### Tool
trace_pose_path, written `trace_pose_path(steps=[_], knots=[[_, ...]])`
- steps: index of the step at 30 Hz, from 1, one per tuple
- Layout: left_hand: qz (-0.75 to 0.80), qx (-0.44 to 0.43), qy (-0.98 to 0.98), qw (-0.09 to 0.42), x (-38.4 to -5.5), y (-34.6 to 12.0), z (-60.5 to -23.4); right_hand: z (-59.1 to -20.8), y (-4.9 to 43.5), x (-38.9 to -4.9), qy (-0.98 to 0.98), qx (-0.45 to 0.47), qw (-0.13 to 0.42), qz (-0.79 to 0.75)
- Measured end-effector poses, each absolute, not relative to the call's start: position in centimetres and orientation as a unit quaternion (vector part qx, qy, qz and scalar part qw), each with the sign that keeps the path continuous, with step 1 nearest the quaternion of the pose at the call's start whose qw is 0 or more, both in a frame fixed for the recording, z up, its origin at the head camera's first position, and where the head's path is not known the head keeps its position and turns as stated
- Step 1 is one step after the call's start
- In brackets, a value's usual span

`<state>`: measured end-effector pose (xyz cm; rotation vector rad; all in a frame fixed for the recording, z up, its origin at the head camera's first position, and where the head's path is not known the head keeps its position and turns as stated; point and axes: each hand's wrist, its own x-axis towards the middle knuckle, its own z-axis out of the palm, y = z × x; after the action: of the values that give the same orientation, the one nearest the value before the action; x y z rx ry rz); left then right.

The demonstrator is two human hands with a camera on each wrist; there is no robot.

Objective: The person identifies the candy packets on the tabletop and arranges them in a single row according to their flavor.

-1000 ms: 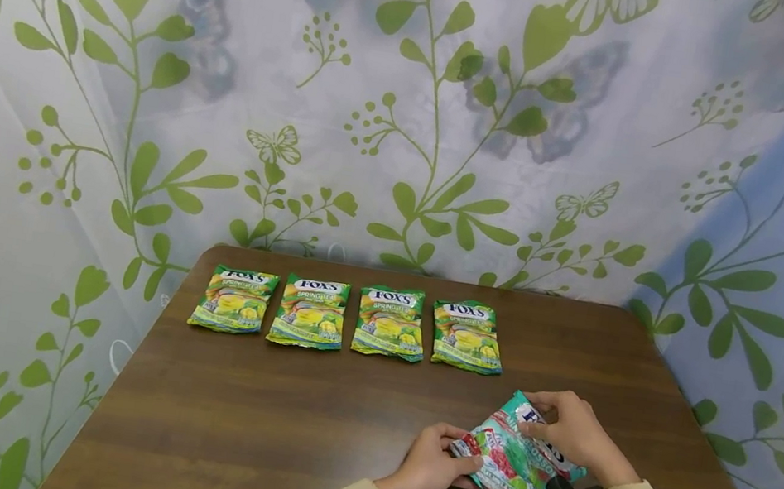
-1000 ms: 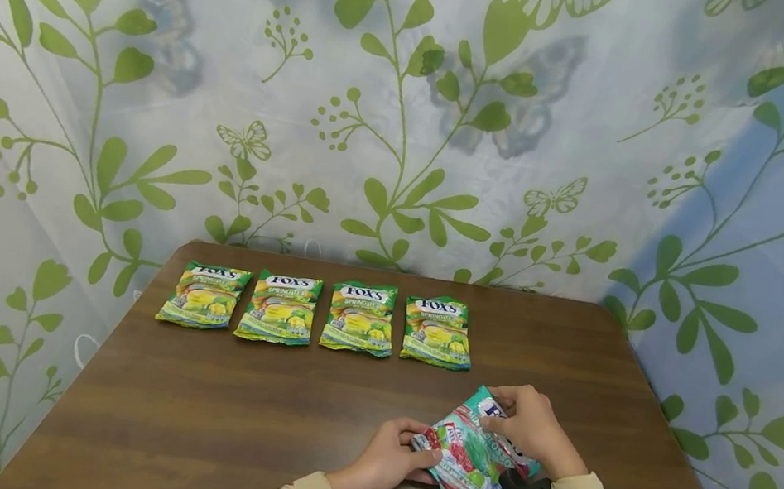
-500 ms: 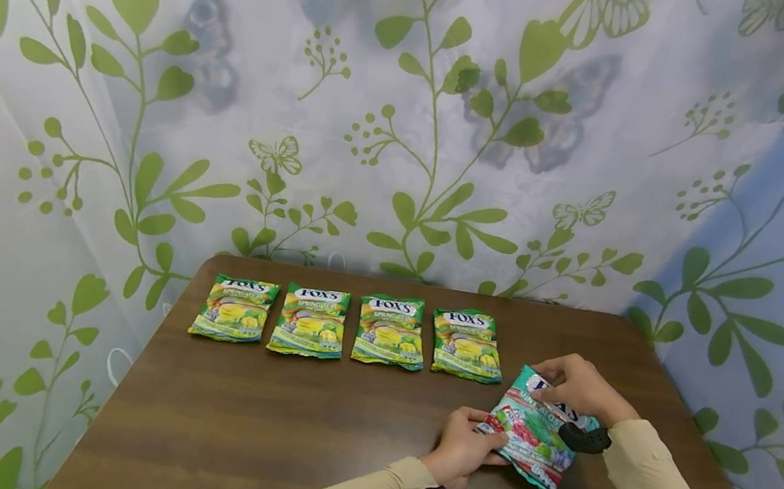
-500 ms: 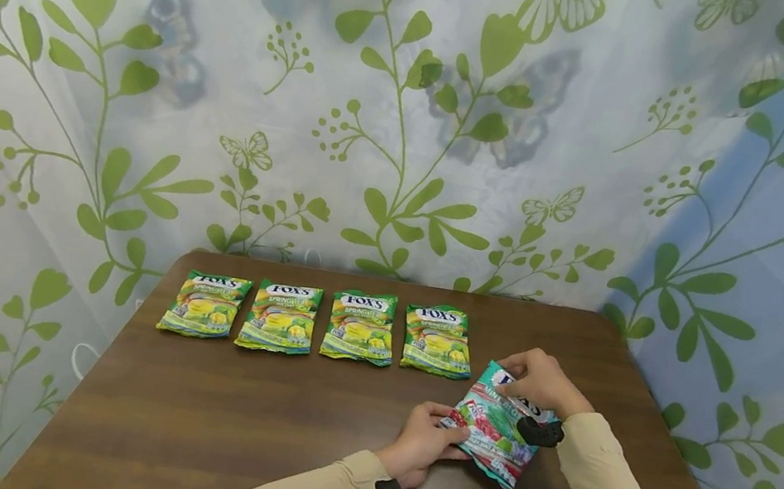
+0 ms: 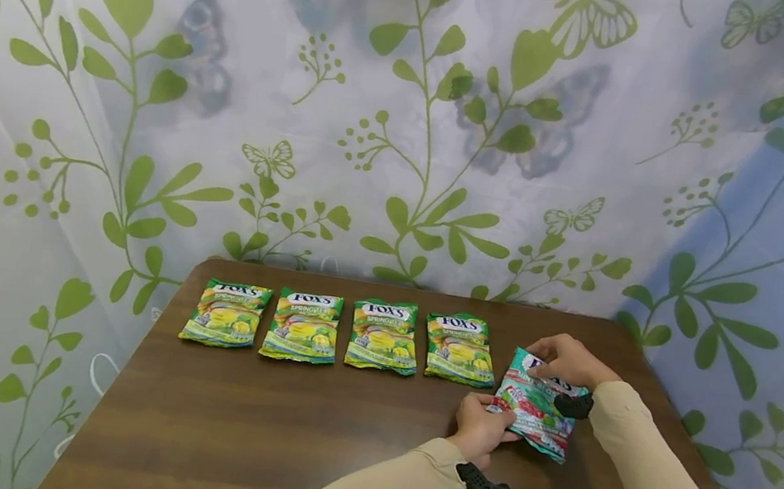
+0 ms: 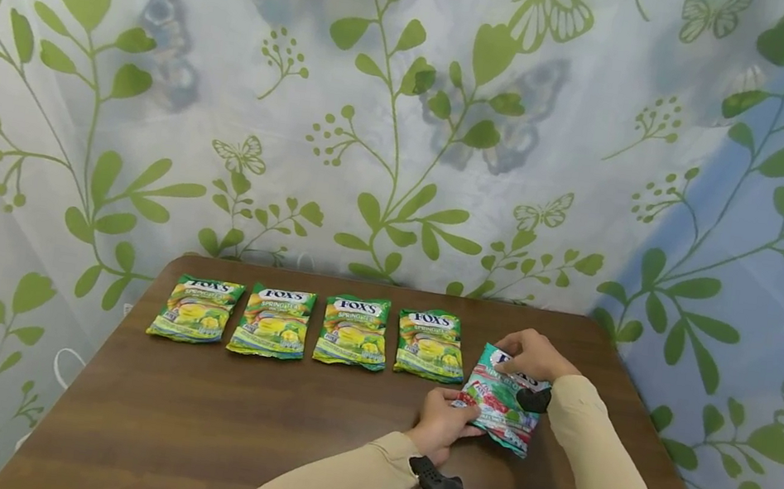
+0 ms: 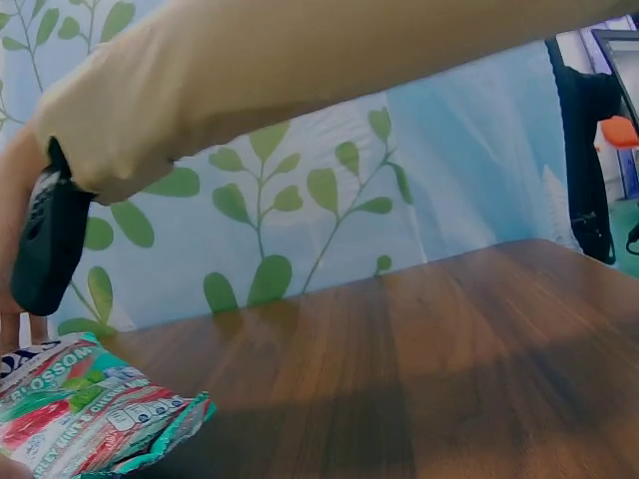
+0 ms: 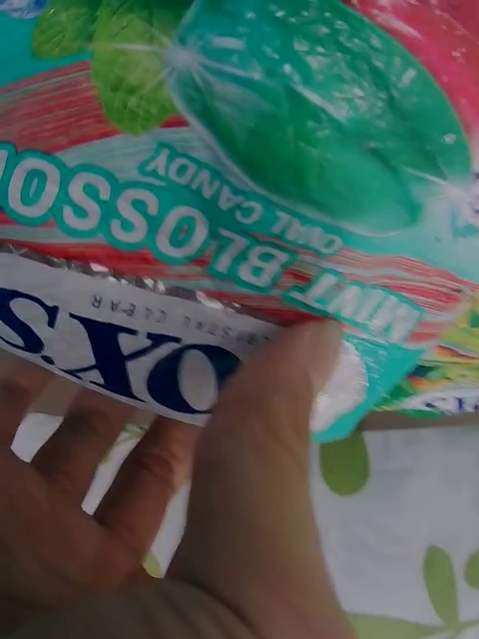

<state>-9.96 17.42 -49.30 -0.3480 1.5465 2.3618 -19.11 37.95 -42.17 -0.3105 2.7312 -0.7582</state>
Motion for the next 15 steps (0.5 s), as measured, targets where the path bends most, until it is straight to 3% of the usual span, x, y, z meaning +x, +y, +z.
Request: trace_pose_path(steps=[15], knots=[[0.834, -0.204, 0.504, 0.095, -12.2, 22.2, -49.4, -42.2, 38.4, -24.4, 0.949, -0.113, 0.165, -0.245]])
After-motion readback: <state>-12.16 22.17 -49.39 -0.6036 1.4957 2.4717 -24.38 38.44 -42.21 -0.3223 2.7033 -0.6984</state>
